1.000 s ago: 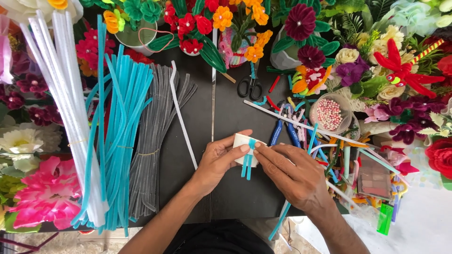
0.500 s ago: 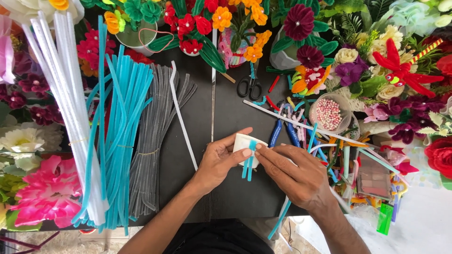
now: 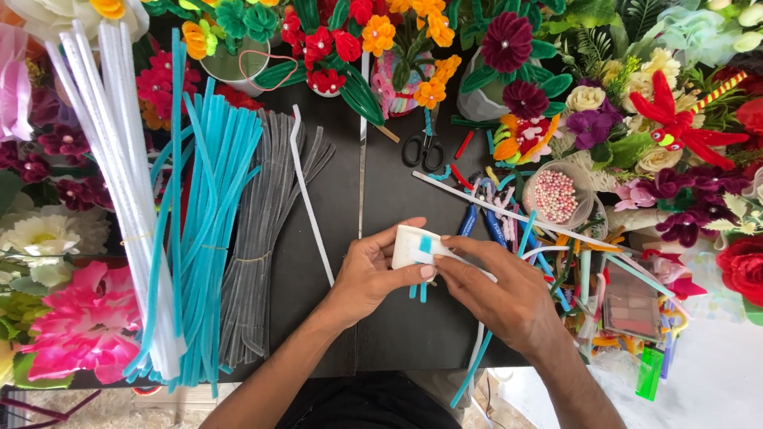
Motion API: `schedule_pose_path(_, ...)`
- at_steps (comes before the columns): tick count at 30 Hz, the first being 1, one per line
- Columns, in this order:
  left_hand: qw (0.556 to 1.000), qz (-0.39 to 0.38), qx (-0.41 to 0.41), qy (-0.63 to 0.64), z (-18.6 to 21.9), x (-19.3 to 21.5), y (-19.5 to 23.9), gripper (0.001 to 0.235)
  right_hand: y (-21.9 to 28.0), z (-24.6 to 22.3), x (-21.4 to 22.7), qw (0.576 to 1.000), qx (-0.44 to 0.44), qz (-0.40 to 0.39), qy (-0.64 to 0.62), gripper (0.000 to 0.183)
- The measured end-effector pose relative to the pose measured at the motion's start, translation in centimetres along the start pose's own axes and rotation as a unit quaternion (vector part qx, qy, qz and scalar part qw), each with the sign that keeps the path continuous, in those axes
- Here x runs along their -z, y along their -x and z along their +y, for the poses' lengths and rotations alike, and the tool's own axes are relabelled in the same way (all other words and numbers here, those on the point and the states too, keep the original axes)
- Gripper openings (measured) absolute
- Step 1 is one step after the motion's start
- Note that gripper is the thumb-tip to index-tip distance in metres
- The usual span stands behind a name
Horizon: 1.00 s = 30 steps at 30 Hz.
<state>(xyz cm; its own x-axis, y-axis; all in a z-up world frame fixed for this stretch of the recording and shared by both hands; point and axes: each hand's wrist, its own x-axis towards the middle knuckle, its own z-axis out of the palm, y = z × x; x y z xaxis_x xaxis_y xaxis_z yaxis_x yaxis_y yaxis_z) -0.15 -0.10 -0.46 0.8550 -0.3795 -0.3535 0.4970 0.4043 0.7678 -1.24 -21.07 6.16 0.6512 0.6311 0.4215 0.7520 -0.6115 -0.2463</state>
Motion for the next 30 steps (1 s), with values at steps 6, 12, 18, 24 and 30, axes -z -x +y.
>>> schedule_pose_path(6,1.000,0.003,0.009,-0.019,0.5,-0.3,0.2,0.076,-0.9,-0.3,-0.2,0.999,-0.043,0.011,-0.015,0.017)
schedule_pose_path(12,0.994,0.027,-0.100,0.024,-1.4,0.5,-0.8,0.075,-2.7,-0.3,0.7,0.985,-0.123,0.086,-0.090,0.014)
schedule_pose_path(18,0.996,0.004,-0.092,0.008,-1.3,0.5,-0.5,0.076,-2.4,4.1,-0.6,0.978,-0.170,0.119,-0.001,0.010)
schedule_pose_path(24,0.996,-0.007,-0.087,0.007,-1.9,1.1,-0.8,0.082,-2.9,0.6,-0.7,0.974,-0.194,0.111,-0.032,0.012)
schedule_pose_path(30,0.997,-0.021,-0.077,-0.025,0.9,-0.7,0.9,0.078,-2.6,-4.6,-0.7,0.958,-0.263,0.094,-0.062,0.016)
